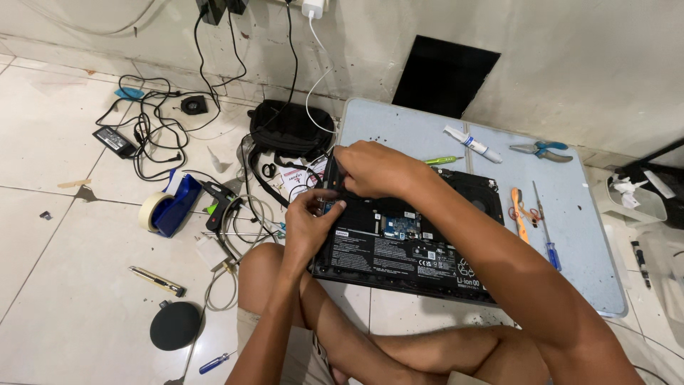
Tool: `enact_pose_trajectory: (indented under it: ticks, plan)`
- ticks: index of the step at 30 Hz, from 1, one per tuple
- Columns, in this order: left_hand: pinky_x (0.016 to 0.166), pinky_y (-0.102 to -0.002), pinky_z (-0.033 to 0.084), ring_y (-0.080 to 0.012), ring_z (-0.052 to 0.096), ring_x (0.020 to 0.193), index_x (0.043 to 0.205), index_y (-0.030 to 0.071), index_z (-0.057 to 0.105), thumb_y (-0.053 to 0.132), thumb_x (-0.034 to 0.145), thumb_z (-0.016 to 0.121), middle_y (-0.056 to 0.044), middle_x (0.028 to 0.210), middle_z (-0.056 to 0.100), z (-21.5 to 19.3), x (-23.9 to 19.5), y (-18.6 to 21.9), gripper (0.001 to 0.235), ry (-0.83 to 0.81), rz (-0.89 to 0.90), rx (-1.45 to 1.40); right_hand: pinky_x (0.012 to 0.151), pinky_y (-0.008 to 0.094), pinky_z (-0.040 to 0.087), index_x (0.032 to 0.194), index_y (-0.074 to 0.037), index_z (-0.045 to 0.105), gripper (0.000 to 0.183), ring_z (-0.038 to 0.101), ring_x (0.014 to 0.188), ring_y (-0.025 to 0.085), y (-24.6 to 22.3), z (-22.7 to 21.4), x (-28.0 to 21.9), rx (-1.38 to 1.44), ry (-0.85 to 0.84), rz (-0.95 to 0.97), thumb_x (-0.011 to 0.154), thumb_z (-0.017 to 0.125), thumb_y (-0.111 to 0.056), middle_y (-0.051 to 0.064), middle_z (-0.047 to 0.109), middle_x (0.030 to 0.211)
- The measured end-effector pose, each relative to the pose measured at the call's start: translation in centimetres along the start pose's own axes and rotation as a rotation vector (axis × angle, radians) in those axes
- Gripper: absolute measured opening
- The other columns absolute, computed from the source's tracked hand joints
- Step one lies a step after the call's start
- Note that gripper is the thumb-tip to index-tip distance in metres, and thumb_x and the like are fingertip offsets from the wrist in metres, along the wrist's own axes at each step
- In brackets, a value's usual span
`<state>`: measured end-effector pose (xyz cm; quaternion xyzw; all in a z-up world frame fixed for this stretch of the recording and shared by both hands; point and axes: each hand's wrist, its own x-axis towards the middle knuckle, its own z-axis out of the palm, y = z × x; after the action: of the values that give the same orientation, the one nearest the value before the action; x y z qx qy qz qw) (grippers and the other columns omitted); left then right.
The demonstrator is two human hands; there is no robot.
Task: The person sits on the floor and works on the internal components of a disassembled laptop. They use a screwdriver to manipulate parts near the cooling fans and then use a brush to clean dust from the motherboard and battery area.
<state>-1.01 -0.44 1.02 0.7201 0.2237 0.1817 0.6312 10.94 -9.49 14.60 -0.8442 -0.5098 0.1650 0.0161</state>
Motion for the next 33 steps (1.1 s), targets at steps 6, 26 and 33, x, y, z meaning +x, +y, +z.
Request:
enact_pose_trajectory:
  ticks: [6, 26, 33]
  plan:
    - [0.069, -0.023, 0.050, -0.0126, 0.058, 0.078, 0.117, 0.003, 0.068, 0.011, 0.074, 0.081, -0.017, 0.106, 0.071, 1.0, 0.5, -1.7, 0.046, 0.044, -0.032, -0.250, 0.062, 0.043, 0.057, 0.082, 0.007, 0.067, 0.028, 0.070, 0.070, 0.039, -0.3, -0.2, -0.4, -0.026, 0.076, 0.045, 0.091, 0.059, -0.018, 0.025, 0.067, 0.072]
    - [0.059, -0.021, 0.049, -0.0139, 0.067, 0.073, 0.110, 0.006, 0.073, 0.006, 0.080, 0.070, -0.015, 0.100, 0.074, 0.6, 0.4, -1.1, 0.030, 0.048, 0.005, -0.199, 0.067, 0.046, 0.057, 0.081, 0.004, 0.069, 0.031, 0.070, 0.074, 0.040, -0.2, -0.5, -0.4, -0.013, 0.048, 0.070, 0.087, 0.064, -0.026, 0.023, 0.067, 0.073]
    - [0.060, -0.021, 0.048, -0.0152, 0.068, 0.072, 0.109, 0.004, 0.074, 0.003, 0.078, 0.065, -0.016, 0.094, 0.074, 0.8, 0.5, -1.4, 0.032, 0.074, 0.022, -0.218, 0.067, 0.048, 0.057, 0.082, 0.006, 0.068, 0.024, 0.069, 0.076, 0.043, 0.0, 0.0, 0.4, 0.008, 0.053, 0.035, 0.087, 0.062, -0.017, 0.025, 0.068, 0.077]
